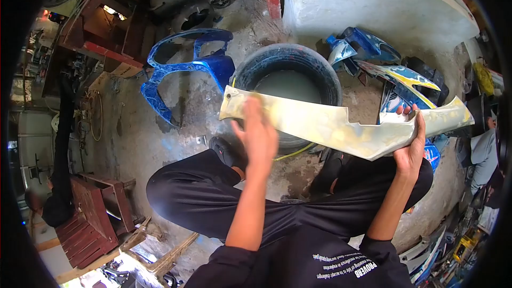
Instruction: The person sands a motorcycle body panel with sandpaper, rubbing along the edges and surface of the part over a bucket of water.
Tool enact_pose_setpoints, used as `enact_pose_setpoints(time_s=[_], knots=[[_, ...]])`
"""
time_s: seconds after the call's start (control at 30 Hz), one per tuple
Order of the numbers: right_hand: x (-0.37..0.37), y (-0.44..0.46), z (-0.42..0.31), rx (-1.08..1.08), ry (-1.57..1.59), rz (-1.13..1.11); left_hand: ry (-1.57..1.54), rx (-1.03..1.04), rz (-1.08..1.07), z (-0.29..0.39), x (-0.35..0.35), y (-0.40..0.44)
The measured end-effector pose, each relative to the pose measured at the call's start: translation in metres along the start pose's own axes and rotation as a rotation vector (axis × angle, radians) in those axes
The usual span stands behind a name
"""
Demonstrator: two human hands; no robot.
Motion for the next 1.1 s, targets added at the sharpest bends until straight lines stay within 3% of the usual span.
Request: enact_pose_setpoints(time_s=[0.03, 0.1, 0.23, 0.3, 0.4, 0.43, 0.5, 0.57, 0.67, 0.7, 0.8, 0.9, 0.97, 1.03, 1.1], knots=[[0.000, -0.002, 0.000, -0.002, 0.002, 0.003, 0.008, -0.115, 0.014, -0.019, 0.002, 0.015], [0.002, -0.002, 0.000, -0.037, 0.003, 0.002, 0.033, -0.128, -0.026, -0.024, -0.001, 0.027], [-0.001, 0.004, -0.004, -0.039, 0.040, -0.035, -0.190, 0.360, -0.075, 0.037, -0.009, -0.008], [-0.003, 0.003, -0.006, -0.018, 0.050, -0.035, -0.179, 0.401, -0.088, 0.037, -0.011, -0.010], [0.001, -0.002, -0.004, -0.026, 0.013, 0.006, 0.026, 0.062, -0.009, -0.007, -0.006, 0.018], [0.001, -0.003, -0.003, -0.020, 0.012, 0.007, 0.029, 0.057, -0.009, -0.014, -0.008, 0.026], [0.001, -0.003, -0.003, -0.026, 0.015, 0.002, -0.030, -0.175, -0.077, -0.035, -0.010, 0.033], [-0.002, 0.001, -0.005, -0.011, 0.033, -0.025, -0.043, -0.099, -0.089, -0.024, -0.009, 0.026], [-0.004, 0.000, -0.007, 0.002, 0.044, -0.038, -0.140, 0.278, -0.079, 0.014, -0.011, 0.006], [-0.004, -0.001, -0.007, 0.007, 0.042, -0.034, -0.143, 0.276, -0.085, 0.015, -0.011, 0.006], [-0.004, -0.003, -0.006, 0.003, 0.029, -0.023, -0.001, -0.032, -0.056, -0.014, -0.011, 0.024], [-0.004, -0.005, -0.007, -0.011, 0.015, -0.009, -0.035, -0.110, -0.072, -0.031, -0.014, 0.028], [-0.002, -0.004, -0.008, 0.002, 0.027, -0.058, -0.083, -0.019, -0.066, -0.015, -0.011, 0.017], [-0.004, -0.001, -0.009, 0.007, 0.028, -0.054, -0.125, 0.251, -0.025, 0.010, -0.013, 0.005], [-0.004, -0.003, -0.011, 0.003, 0.024, -0.047, -0.090, 0.188, -0.024, 0.007, -0.012, 0.009]])
Point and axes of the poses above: each hand's wrist, its own y-axis towards the middle knuckle, its own x-axis out of the palm, z = x × y, the point moved 6 cm from there along y, towards the middle knuckle, and after that the axes turned 11 degrees about y, right-handed, at the moved point
